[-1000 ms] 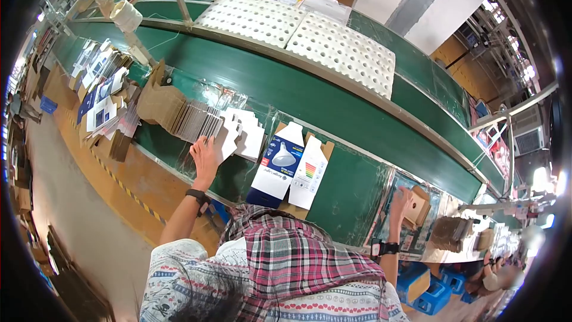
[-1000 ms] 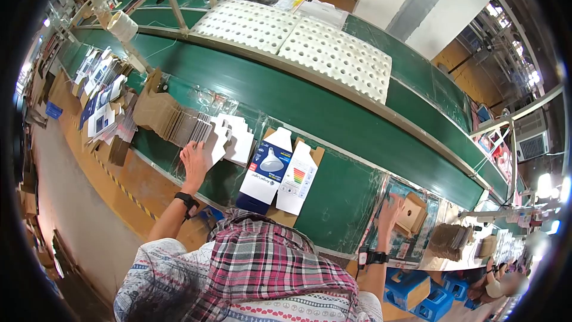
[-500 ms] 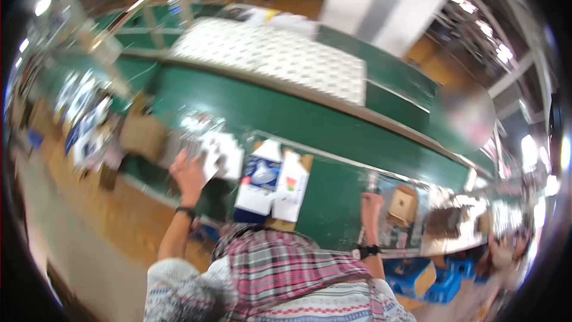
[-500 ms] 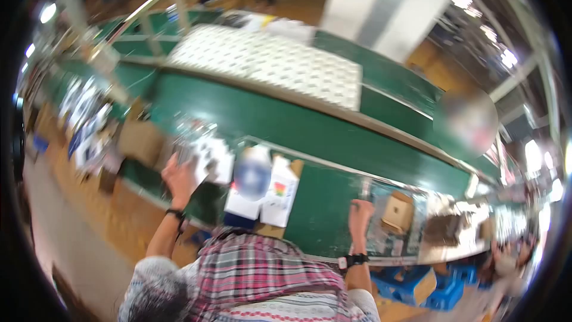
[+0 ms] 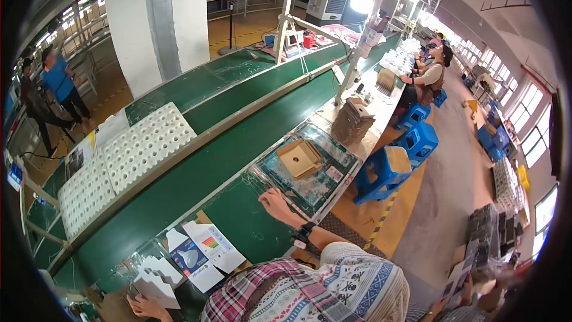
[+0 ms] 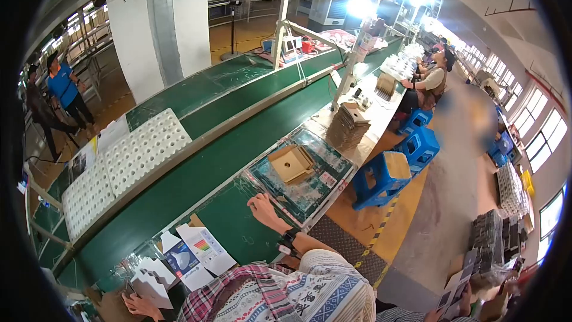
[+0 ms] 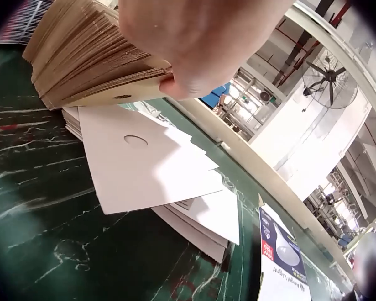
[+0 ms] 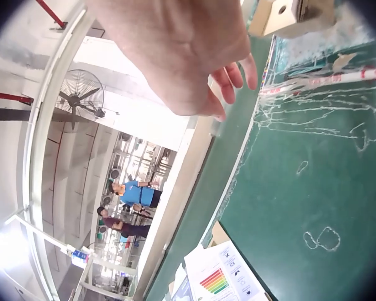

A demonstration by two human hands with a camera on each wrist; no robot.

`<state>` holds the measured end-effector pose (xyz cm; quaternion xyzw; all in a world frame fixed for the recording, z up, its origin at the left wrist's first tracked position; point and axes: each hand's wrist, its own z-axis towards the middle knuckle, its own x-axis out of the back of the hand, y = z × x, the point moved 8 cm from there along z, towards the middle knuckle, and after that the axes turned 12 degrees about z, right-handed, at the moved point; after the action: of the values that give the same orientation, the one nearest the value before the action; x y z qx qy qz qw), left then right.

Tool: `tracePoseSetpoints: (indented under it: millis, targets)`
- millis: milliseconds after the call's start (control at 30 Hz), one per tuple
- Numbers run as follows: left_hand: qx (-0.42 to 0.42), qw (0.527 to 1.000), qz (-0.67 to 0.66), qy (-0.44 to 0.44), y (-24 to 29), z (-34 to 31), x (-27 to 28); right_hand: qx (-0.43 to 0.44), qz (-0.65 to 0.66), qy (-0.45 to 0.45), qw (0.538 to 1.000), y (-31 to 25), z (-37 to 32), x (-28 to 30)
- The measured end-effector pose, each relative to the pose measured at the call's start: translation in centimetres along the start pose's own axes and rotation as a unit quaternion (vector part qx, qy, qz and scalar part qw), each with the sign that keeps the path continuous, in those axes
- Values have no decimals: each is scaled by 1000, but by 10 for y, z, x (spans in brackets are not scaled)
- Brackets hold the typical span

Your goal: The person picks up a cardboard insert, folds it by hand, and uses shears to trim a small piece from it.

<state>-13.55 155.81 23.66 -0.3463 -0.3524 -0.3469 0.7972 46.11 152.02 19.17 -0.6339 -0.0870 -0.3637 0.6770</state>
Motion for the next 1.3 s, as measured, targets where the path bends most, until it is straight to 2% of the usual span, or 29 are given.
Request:
tracePoseSetpoints:
  millis: [100, 200, 233, 300, 333, 400, 433, 500, 567, 633, 700, 733, 767, 800, 833, 867, 900, 933, 967, 1000, 1033, 1067, 1133, 1233, 1300]
  targets:
    - [-67, 996, -5, 58, -4, 7, 41, -8, 9, 25, 1000, 10, -10, 6]
    - [-113, 974, -194, 35, -25, 8, 28, -25, 12, 17, 999, 22, -16, 3]
    - [-89, 952, -290, -37, -39, 9, -8, -35, 19, 13, 999, 18, -18, 4]
    - [-30, 867, -465, -180, -67, 1, -85, -55, 33, -2, 998, 4, -18, 3]
    - [6, 876, -447, -183, -75, 1, -81, -46, 31, -5, 998, 0, -15, -1]
    - [87, 890, -405, -189, -78, 12, -22, -25, 30, -20, 999, -10, -11, -14]
    - [-24, 886, -458, -69, -69, 19, 46, -33, 60, -45, 997, -17, -8, -20]
    - [-38, 856, -505, -103, -87, 32, 27, -48, 121, -103, 986, -50, 1, -34]
    - [-30, 787, -608, -103, -74, 47, 93, -19, 200, -138, 970, -91, 7, -49]
    - [-47, 732, -658, -170, -49, 63, 144, 0, 257, -198, 946, -131, 14, -76]
    - [-80, 704, -663, -241, -36, 69, 121, 32, 264, -254, 930, -185, 16, -92]
    - [-76, 673, -678, -286, -22, 66, 122, 21, 294, -294, 910, -204, 16, -105]
    - [-110, 642, -703, -286, -6, 64, 120, 22, 323, -329, 887, -220, 12, -119]
    - [-96, 628, -697, -332, 11, 56, 115, 24, 350, -359, 865, -234, 10, -131]
    - [-93, 571, -730, -364, 31, 48, 114, 24, 361, -392, 846, -243, 5, -144]
    - [-102, 571, -732, -358, 47, 39, 94, 29, 371, -429, 823, -251, -3, -156]
    - [-161, 644, -645, -378, 65, 28, 83, 80, 290, -447, 842, -260, -10, -157]
    - [-176, 589, -689, -383, 83, 15, 65, -1, 169, -484, 858, -251, -18, -162]
    - [-194, 568, -701, -386, 98, 7, 65, 24, 200, -500, 843, -252, -25, -167]
    - [-215, 597, -677, -372, 104, 6, 67, 84, 267, -470, 837, -248, -21, -172]
    - [-283, 615, -676, -291, 108, 3, 72, 20, 312, -452, 835, -243, -23, -167]
    - [-279, 600, -653, -367, 111, -3, 77, -48, 328, -482, 811, -225, -24, -174]
    - [-295, 597, -605, -437, 118, -5, 85, -31, 360, -493, 791, -231, -23, -170]
    - [-357, 577, -564, -470, 140, -10, 103, -57, 358, -515, 777, -241, -27, -167]
    - [-335, 501, -610, -514, 147, -20, 104, -78, 357, -526, 768, -234, -29, -173]
